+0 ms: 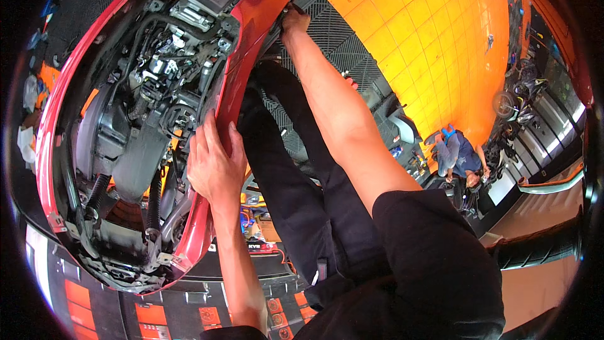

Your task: The person works on the engine of a red motorcycle with the front fairing removed. They use a T-handle wrench to tighten bolts on the engine assembly and manipulate various components and wires within the engine bay.

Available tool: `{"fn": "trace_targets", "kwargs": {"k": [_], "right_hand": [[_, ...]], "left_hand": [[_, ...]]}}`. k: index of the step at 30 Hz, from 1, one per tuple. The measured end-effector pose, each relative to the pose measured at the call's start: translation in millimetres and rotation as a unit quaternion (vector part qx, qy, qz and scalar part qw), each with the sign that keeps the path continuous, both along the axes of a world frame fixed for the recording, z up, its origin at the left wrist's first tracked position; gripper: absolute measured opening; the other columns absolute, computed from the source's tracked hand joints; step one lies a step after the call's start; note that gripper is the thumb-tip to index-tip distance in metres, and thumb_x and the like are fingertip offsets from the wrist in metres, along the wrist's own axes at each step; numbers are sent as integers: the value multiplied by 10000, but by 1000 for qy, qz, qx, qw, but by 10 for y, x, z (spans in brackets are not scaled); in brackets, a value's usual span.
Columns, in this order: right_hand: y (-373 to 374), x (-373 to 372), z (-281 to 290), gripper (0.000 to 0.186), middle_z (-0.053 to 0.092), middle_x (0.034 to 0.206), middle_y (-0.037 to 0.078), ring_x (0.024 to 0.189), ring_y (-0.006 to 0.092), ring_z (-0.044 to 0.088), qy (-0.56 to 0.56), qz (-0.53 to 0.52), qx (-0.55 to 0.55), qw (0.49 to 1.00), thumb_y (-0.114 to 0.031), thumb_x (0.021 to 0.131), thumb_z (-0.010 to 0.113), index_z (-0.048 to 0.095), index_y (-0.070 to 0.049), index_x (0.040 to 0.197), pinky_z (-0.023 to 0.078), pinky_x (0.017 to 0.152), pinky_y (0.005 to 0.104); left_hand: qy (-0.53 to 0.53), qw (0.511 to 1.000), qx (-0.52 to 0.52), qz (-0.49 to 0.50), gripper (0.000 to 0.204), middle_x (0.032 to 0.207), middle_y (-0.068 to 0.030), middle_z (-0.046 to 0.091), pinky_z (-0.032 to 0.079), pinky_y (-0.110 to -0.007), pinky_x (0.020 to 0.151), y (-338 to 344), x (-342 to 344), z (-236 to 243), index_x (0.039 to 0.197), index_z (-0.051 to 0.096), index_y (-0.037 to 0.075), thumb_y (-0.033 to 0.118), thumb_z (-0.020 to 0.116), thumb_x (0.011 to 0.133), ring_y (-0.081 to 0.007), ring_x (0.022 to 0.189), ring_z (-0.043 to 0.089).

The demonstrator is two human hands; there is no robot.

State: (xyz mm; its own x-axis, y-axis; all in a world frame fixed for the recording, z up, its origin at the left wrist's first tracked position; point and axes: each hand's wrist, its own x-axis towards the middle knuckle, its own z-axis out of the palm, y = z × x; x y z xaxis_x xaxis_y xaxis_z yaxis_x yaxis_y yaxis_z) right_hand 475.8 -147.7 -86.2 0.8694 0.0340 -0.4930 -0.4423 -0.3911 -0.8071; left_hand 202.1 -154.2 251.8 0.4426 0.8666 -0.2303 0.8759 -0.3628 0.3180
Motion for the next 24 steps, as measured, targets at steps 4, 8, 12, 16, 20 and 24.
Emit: {"fn": "trace_targets", "kwargs": {"k": [4,8,12,16,20,24], "right_hand": [[85,-471,165,301,772,1081,126,931,215,695,56,72,-53,994,-205,957,669,778,0,1150,554,810,387],[20,-358,132,357,775,1041,137,898,237,707,117,80,1,990,-272,984,665,753,19,1170,552,782,393],[-67,-127,-155,449,777,1044,210,929,331,740,73,61,11,995,-365,995,659,749,57,1118,534,812,432],[-147,206,-473,535,769,1051,241,956,381,736,74,43,33,996,-436,994,640,737,78,1104,539,835,460],[-57,39,-634,468,771,1062,162,937,306,730,-114,254,-271,921,-445,1015,589,734,-10,1108,587,800,450],[-303,1170,-818,353,777,1109,146,990,328,755,-248,582,-513,579,-342,1027,533,775,-91,1084,600,830,474]], "left_hand": [[62,998,-18,2,391,1033,-145,725,576,-434,740,54,-169,9,1284,651,44,260,706,962,-332,912,715],[56,998,14,-15,401,980,-110,714,572,-417,727,49,-163,-11,1287,646,35,250,706,954,-298,883,705],[51,998,20,-21,409,973,-115,716,574,-419,725,31,-119,-21,1283,648,27,259,712,953,-295,883,707],[38,999,31,-24,396,954,-106,711,567,-413,708,15,-64,-49,1258,664,30,272,719,950,-288,864,703],[84,996,30,-5,362,894,-87,686,548,-398,675,96,-240,-50,1194,691,43,299,725,941,-277,795,676],[-19,995,-83,52,365,1038,-128,674,559,-425,766,174,-26,136,1175,691,35,299,740,928,-320,914,667]]}}
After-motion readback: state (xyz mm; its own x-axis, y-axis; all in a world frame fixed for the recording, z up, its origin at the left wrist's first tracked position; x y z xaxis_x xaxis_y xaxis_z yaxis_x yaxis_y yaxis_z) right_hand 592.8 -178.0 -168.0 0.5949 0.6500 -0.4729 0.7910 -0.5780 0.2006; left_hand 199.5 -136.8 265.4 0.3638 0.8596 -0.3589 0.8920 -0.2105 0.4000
